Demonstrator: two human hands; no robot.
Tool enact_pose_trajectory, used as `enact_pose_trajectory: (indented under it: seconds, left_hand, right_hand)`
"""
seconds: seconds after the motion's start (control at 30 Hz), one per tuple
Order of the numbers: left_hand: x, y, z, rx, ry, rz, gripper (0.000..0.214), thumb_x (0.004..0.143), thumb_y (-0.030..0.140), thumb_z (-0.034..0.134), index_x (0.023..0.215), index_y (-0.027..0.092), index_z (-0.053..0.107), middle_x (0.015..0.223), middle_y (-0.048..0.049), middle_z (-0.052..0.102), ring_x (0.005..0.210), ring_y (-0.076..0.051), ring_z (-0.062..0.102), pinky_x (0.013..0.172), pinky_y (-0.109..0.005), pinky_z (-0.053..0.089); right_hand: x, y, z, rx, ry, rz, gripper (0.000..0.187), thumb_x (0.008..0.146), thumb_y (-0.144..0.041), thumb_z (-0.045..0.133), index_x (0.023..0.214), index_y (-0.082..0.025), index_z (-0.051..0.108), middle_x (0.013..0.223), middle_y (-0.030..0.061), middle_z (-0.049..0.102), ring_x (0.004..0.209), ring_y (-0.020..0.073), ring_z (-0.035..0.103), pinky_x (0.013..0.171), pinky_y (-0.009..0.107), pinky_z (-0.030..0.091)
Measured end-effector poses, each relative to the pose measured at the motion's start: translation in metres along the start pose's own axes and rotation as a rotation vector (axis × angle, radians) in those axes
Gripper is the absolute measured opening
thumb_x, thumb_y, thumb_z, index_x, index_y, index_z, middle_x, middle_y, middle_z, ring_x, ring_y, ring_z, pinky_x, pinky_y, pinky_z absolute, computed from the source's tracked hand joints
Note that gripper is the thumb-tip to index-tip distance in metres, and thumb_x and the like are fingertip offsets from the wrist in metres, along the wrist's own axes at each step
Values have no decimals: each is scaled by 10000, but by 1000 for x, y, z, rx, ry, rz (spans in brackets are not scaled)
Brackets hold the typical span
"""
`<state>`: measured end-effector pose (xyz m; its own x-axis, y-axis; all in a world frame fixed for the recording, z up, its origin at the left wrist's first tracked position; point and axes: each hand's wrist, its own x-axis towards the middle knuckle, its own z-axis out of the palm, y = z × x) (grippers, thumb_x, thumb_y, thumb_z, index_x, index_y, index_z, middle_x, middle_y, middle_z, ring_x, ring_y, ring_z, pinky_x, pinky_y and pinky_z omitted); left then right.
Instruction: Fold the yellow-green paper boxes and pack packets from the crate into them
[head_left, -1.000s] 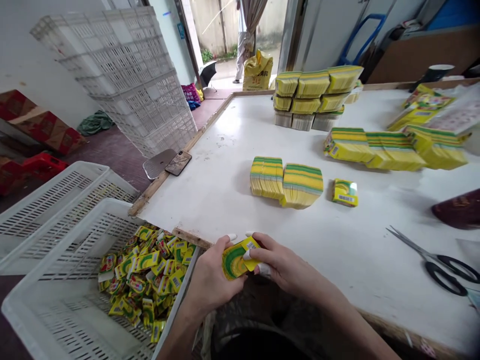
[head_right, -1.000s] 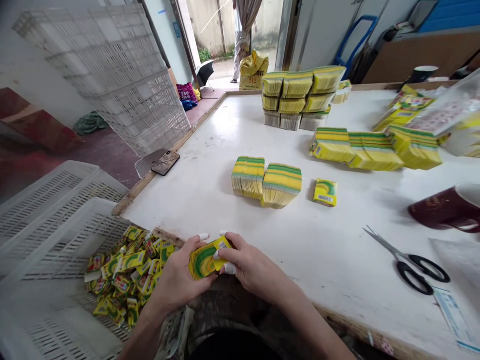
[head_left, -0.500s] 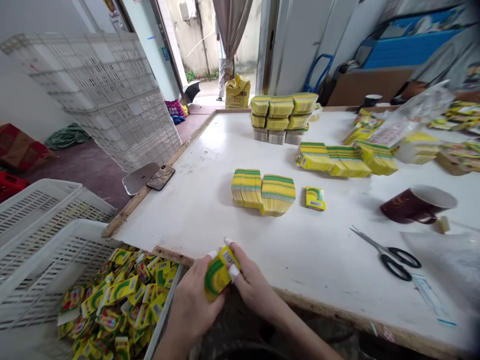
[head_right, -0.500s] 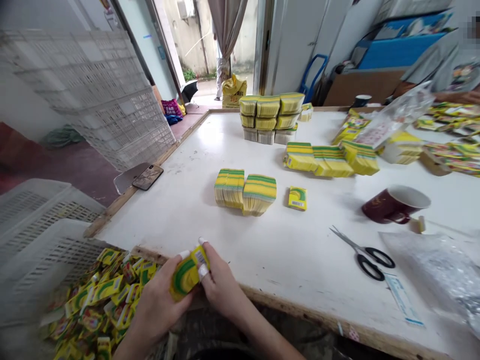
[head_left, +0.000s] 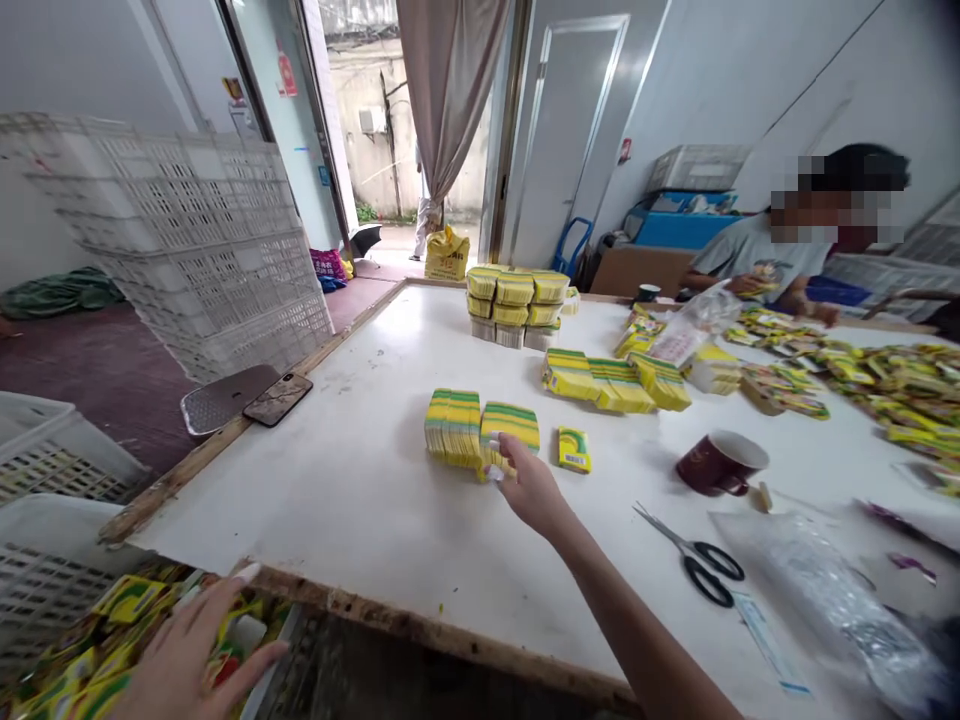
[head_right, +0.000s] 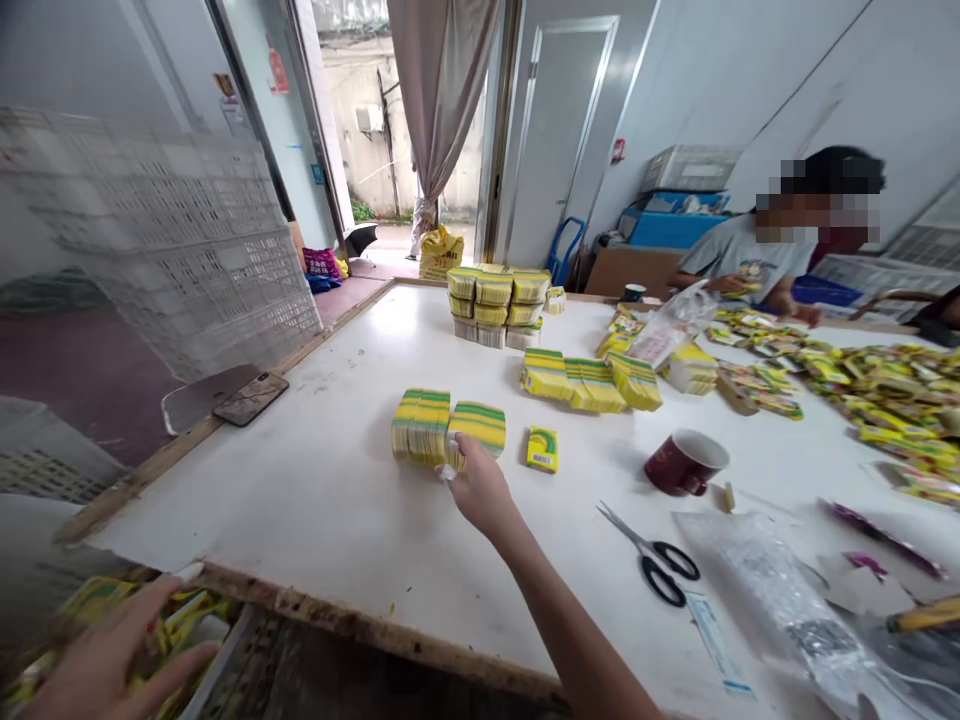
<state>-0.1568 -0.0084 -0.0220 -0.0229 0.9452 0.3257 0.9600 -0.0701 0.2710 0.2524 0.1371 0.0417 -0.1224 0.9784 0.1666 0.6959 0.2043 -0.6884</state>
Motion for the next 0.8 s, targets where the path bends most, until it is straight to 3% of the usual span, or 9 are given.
enact_pose_trajectory:
  seconds: [0.13,0.23,0.37,0.57,0.7,0.8]
  left_hand:
    - [48,54,35,-132,8,157,585,774,576,571,1222,201,527,1229,-138,657,1129,-319,617,913,-491,539]
    - [74,75,63,-166,-34,66,611,771,546,552,1211,122,561,1272,-177,624,1182,-317,574,999,-481,474]
    - [79,89,88,-80,-187,-93,575,805,442,479,1241,76,557,1304,-186,599,1203,-327,547,1008,-503,439]
    - [74,96,84,-149,-172,-131,432,859,430,465,1170,157,588,1268,-118,627,1178,-267,559,1026,-453,425]
    - [77,99,80,-188,-157,-171,405,866,432,464,1121,152,606,1161,-127,670,1108,-281,598,993,-459,448]
    - [76,101,78,-199,-163,-209,416,876,445,454,1120,141,598,1133,-135,674,1076,-295,610,961,-466,466]
  right_hand:
    - [44,-5,16,-184,-4,14,607,855,-295,597,1374,-47,404,1326,218,543,1243,305,496,1037,399,398]
    - [74,-12,32,-309,4,30,637,888,-384,557,1395,-38,387,1333,243,530,1280,339,451,1076,444,322]
    - [102,-21,53,-430,-15,82,754,885,-559,488,1401,-18,383,1369,313,469,1320,405,388,1107,546,170]
    - [125,-35,84,-505,-74,192,1026,731,-759,521,1430,-29,345,1459,358,303,1343,512,280,1053,633,136]
    - [127,-39,89,-512,-94,164,896,741,-640,591,1422,-103,366,1478,308,296,1328,501,287,1000,631,232]
    - [115,-43,86,-489,-131,18,776,739,-520,626,1392,-160,412,1484,234,323,1305,453,315,993,565,299]
